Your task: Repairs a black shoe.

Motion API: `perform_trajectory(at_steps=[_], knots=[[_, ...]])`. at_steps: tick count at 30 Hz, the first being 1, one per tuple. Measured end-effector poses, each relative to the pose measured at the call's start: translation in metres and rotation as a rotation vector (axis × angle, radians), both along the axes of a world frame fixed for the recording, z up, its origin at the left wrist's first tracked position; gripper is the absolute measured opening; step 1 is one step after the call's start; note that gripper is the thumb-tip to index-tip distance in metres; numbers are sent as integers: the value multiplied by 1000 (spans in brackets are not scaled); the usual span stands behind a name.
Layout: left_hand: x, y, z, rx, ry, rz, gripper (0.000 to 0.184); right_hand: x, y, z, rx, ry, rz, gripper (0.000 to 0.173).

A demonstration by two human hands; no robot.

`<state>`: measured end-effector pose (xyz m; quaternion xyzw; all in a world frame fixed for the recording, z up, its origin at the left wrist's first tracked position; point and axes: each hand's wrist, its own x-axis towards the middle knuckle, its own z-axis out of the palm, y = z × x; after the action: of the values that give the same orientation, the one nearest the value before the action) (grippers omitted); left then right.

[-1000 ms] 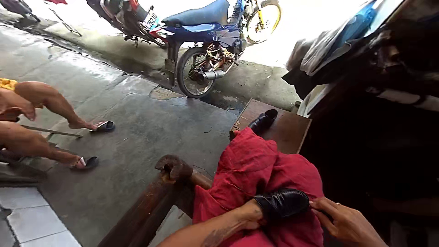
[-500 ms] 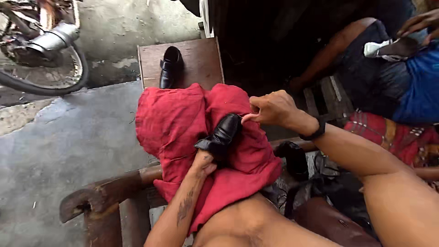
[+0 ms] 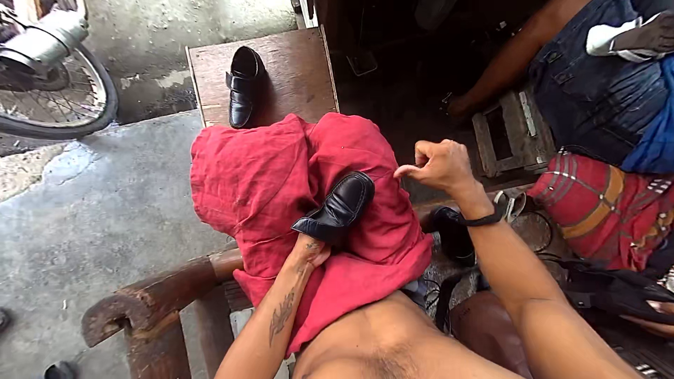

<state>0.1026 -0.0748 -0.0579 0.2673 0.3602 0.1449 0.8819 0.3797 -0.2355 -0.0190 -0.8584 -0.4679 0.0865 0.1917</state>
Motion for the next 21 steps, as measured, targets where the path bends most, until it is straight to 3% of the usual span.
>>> perform_trajectory(at_steps=[4, 8, 10, 12, 14, 15, 17, 21], knots=[[-3, 1, -5, 68, 2, -37, 27, -28, -6, -29, 239, 554, 239, 69], [1, 4, -3, 85, 62, -68, 28, -48, -17, -26, 539, 904, 380, 44], [2, 5, -2, 88, 76, -71, 29, -49, -24, -16, 615, 860, 309, 28], [3, 6, 0, 74, 98, -67, 30, -45, -26, -7, 666, 648, 76, 27], [5, 7, 2, 56, 119, -62, 30, -37, -22, 1, 651, 482, -239, 40], [5, 7, 2, 50, 119, -64, 30, -31, -19, 3, 692, 508, -336, 45], [7, 8, 3, 41, 123, -73, 30, -27, -12, 9, 792, 627, -329, 44], [8, 10, 3, 24, 116, -84, 27, -44, 11, 22, 530, 371, -5, 20]])
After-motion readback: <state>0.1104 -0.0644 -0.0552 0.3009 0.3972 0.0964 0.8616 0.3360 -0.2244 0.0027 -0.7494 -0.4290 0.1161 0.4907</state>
